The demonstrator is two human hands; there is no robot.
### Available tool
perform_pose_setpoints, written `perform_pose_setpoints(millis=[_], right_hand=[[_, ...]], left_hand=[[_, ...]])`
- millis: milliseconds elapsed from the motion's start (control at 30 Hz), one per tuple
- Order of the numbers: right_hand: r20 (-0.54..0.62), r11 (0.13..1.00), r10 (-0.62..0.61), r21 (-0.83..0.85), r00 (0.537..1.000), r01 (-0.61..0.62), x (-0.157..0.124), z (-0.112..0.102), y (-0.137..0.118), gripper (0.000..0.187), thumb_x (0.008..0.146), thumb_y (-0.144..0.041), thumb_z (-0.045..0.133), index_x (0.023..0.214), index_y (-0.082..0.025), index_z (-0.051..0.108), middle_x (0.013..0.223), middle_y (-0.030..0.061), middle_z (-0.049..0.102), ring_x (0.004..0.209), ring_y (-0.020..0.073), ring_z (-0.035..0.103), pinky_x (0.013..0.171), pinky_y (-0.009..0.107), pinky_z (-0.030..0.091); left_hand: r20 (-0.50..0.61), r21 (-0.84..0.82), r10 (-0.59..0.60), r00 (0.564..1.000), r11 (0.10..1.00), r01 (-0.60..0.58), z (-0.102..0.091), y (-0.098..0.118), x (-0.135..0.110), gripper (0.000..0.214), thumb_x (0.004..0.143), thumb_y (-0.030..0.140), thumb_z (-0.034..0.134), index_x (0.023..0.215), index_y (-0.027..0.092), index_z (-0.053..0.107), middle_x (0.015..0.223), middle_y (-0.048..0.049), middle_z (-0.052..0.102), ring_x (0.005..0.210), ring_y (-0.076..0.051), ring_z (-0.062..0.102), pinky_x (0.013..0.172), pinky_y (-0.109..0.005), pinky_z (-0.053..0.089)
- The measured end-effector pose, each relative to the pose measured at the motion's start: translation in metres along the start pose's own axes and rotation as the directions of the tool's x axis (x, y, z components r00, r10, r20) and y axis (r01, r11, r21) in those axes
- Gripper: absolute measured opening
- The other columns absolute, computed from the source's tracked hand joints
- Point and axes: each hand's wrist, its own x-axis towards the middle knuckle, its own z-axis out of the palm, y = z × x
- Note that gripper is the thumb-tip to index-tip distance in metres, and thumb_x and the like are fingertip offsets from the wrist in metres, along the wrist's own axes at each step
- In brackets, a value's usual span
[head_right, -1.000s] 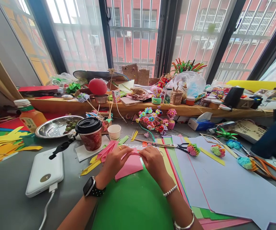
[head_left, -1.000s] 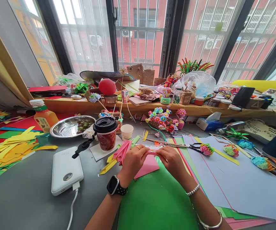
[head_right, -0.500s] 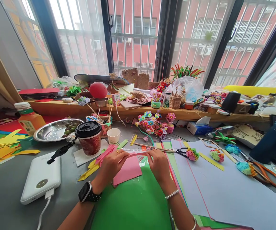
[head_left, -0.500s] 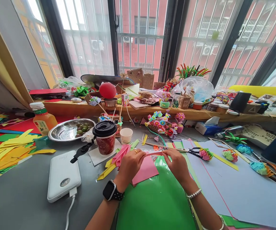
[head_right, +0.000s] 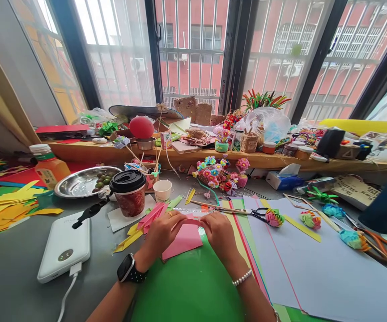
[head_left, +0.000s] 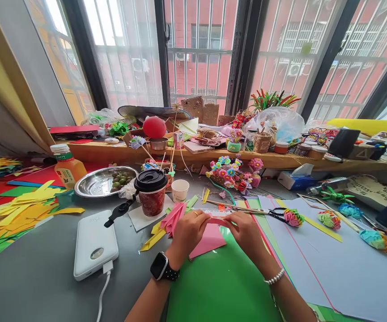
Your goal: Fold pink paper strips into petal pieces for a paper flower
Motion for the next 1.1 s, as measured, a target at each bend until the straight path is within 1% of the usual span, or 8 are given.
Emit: perform_pose_setpoints(millis=[333,500,567,667,767,867,967,1100], right_hand=[[0.004,0.986,0.118,0.115,0.993,-0.118,0.001,-0.007,-0.002,0.013,0.076,-0.022,0.049,0.074,-0.019,0.061,0.075,0.0044,0.064,0.074,0.0197,0.055,0.067,0.03,0.04],[0.05,0.865,0.296,0.409,0.954,-0.29,0.003,-0.013,-0.004,0.02,0.074,-0.032,0.05,0.074,-0.018,0.063,0.075,0.0055,0.064,0.072,0.0194,0.056,0.065,0.029,0.041],[0.147,0.716,0.373,0.582,0.916,-0.385,0.004,-0.013,-0.005,0.024,0.072,-0.037,0.052,0.075,-0.016,0.063,0.074,0.0055,0.065,0.069,0.0184,0.057,0.06,0.027,0.042],[0.288,0.457,0.409,0.756,0.866,-0.468,0.004,-0.01,-0.008,0.025,0.069,-0.038,0.056,0.076,-0.015,0.063,0.074,0.0042,0.064,0.065,0.0153,0.055,0.058,0.024,0.041],[0.414,0.271,0.347,0.815,0.842,-0.513,0.003,-0.008,-0.013,0.022,0.068,-0.036,0.059,0.074,-0.015,0.063,0.072,0.0022,0.063,0.064,0.0125,0.054,0.058,0.022,0.039],[0.516,0.138,0.25,0.818,0.819,-0.558,0.002,-0.007,-0.017,0.021,0.067,-0.034,0.06,0.078,-0.016,0.064,0.079,0.0028,0.063,0.067,0.0127,0.054,0.06,0.022,0.04],[0.534,0.116,0.21,0.818,0.819,-0.563,0.002,-0.009,-0.021,0.02,0.067,-0.034,0.061,0.076,-0.017,0.065,0.094,0.0037,0.061,0.076,0.0145,0.056,0.065,0.024,0.041],[0.45,0.355,0.186,0.798,0.874,-0.487,0.002,-0.014,-0.024,0.021,0.067,-0.035,0.06,0.077,-0.017,0.063,0.093,0.0045,0.062,0.084,0.0167,0.056,0.072,0.026,0.042]], left_hand=[[-0.086,0.034,-0.12,0.989,0.992,0.123,-0.001,-0.003,-0.001,0.019,0.079,0.022,0.042,0.08,0.019,0.061,0.076,-0.0041,0.064,0.07,-0.016,0.057,0.06,-0.025,0.04],[-0.099,-0.148,-0.331,0.938,0.937,0.315,-0.006,-0.005,0.001,0.02,0.076,0.023,0.045,0.081,0.017,0.063,0.08,-0.0062,0.065,0.074,-0.019,0.057,0.066,-0.03,0.041],[0.008,-0.406,-0.408,0.913,0.833,0.376,-0.008,-0.004,0.004,0.02,0.076,0.027,0.046,0.083,0.017,0.063,0.084,-0.0061,0.065,0.079,-0.019,0.057,0.071,-0.03,0.042],[0.273,-0.775,-0.376,0.885,0.459,0.434,-0.01,0.002,0.008,0.028,0.072,0.03,0.053,0.097,0.018,0.058,0.099,-0.0069,0.061,0.09,-0.02,0.056,0.076,-0.029,0.043],[0.393,-0.895,-0.232,0.89,0.124,0.427,-0.009,0.011,0.009,0.042,0.068,0.026,0.06,0.108,0.019,0.051,0.107,-0.0084,0.058,0.098,-0.022,0.052,0.083,-0.033,0.04],[0.415,-0.909,-0.167,0.894,-0.027,0.417,-0.007,0.016,0.007,0.043,0.067,0.022,0.061,0.109,0.019,0.049,0.106,-0.0085,0.058,0.099,-0.022,0.051,0.085,-0.034,0.038],[0.44,-0.897,-0.191,0.878,-0.056,0.438,-0.004,0.017,0.005,0.039,0.067,0.021,0.061,0.105,0.018,0.052,0.098,-0.0074,0.062,0.095,-0.021,0.054,0.084,-0.033,0.039],[0.426,-0.899,-0.265,0.865,-0.014,0.438,-0.004,0.014,0.006,0.035,0.066,0.023,0.062,0.099,0.016,0.054,0.094,-0.0069,0.063,0.09,-0.021,0.056,0.081,-0.032,0.04]])
